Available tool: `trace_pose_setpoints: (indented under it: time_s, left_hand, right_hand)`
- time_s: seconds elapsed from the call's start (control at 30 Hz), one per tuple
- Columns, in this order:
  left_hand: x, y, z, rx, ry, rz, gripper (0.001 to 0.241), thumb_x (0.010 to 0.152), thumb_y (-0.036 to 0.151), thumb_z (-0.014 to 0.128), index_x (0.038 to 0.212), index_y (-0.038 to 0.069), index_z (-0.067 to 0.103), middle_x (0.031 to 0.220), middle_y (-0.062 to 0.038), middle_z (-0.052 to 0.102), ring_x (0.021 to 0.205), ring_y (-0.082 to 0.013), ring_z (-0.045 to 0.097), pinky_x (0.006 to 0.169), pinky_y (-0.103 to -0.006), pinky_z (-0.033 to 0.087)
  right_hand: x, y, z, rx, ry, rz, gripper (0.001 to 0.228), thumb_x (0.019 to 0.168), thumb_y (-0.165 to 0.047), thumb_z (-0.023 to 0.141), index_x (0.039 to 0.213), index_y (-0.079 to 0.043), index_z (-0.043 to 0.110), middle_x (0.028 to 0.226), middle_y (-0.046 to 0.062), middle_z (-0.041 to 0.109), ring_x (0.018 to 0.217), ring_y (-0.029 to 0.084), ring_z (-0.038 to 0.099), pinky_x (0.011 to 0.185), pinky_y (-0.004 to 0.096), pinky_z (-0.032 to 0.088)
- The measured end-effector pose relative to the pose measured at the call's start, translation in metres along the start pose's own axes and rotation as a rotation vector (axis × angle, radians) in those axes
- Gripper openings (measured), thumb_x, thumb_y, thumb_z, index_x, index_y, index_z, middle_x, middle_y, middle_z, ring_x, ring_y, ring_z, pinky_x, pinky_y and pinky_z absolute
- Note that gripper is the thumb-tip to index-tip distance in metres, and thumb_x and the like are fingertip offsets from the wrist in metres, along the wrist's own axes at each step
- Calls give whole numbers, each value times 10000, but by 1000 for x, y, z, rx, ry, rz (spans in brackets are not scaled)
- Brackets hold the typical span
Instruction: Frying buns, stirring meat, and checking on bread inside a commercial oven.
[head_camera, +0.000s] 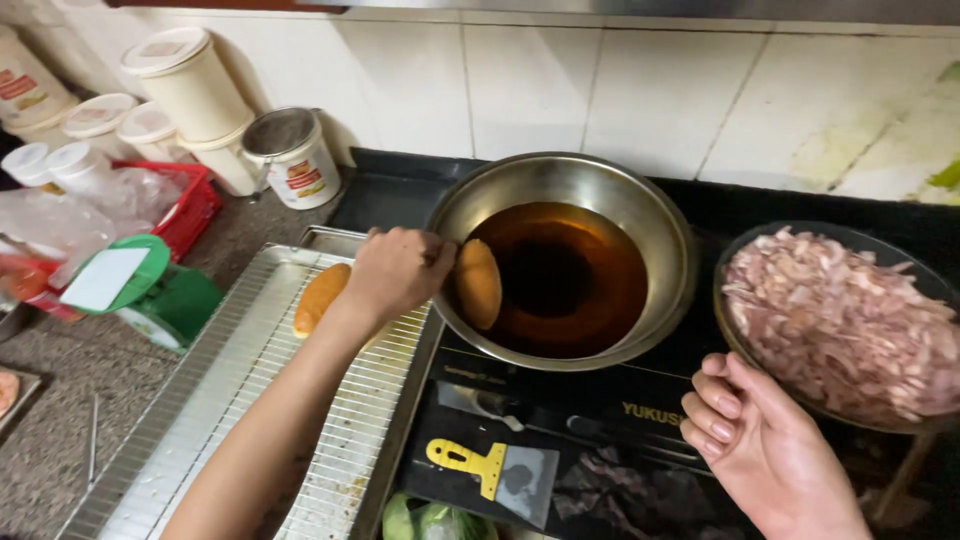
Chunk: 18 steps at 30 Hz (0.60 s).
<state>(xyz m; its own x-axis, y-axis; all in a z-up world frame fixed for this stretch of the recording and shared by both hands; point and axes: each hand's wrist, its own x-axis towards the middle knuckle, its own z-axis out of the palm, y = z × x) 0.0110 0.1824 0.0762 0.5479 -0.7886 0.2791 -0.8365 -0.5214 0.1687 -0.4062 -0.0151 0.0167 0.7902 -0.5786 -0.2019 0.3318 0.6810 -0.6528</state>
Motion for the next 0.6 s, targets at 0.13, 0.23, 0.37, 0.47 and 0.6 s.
trace_pose_setpoints:
  time_s: [0.13, 0.23, 0.37, 0.47, 0.6]
  left_hand:
    - [3, 9, 6, 20, 24, 3, 477, 1116, 461, 647, 826, 165, 884, 826, -118, 869, 743, -472, 770, 1016, -618, 541]
    - [0, 11, 6, 32, 47, -9, 462, 1105, 442, 666, 775, 183, 861, 734, -94, 838, 663, -422, 730, 987, -536, 529]
    - [-9, 21, 2, 78, -22, -1, 480, 1113, 428, 640, 769, 172, 856, 746, -93, 840, 663, -399, 754, 944, -493, 535]
    - [-10, 31, 6, 78, -94, -11, 494, 1135, 433, 624, 796, 174, 872, 720, -57, 844, 624, -322, 754, 1017, -489, 527]
    - [-9, 45, 10, 25, -51, -24, 478, 1110, 443, 641, 816, 151, 878, 752, -87, 851, 679, -403, 757, 1066, -515, 517]
  right_hand:
    - [-1, -11, -13, 48, -28, 11, 201, 1231, -233, 586, 1208, -65, 695, 811, -31, 493, 683, 101, 443, 575, 304, 383]
    - [-3, -17, -18, 25, 1, 9, 209, 1235, -229, 569, 1202, -63, 692, 805, -22, 501, 674, 98, 448, 573, 301, 380]
    - [-1, -24, -23, -5, 45, 4, 223, 1247, -253, 561, 1206, -67, 678, 820, -14, 493, 676, 100, 432, 577, 310, 360]
    - [0, -25, -21, -15, 49, 7, 232, 1249, -257, 559, 1199, -62, 674, 819, -16, 496, 669, 95, 436, 574, 308, 361]
    - [3, -26, -26, -15, 37, 26, 235, 1243, -249, 563, 1192, -55, 685, 800, -18, 501, 658, 92, 438, 568, 311, 359]
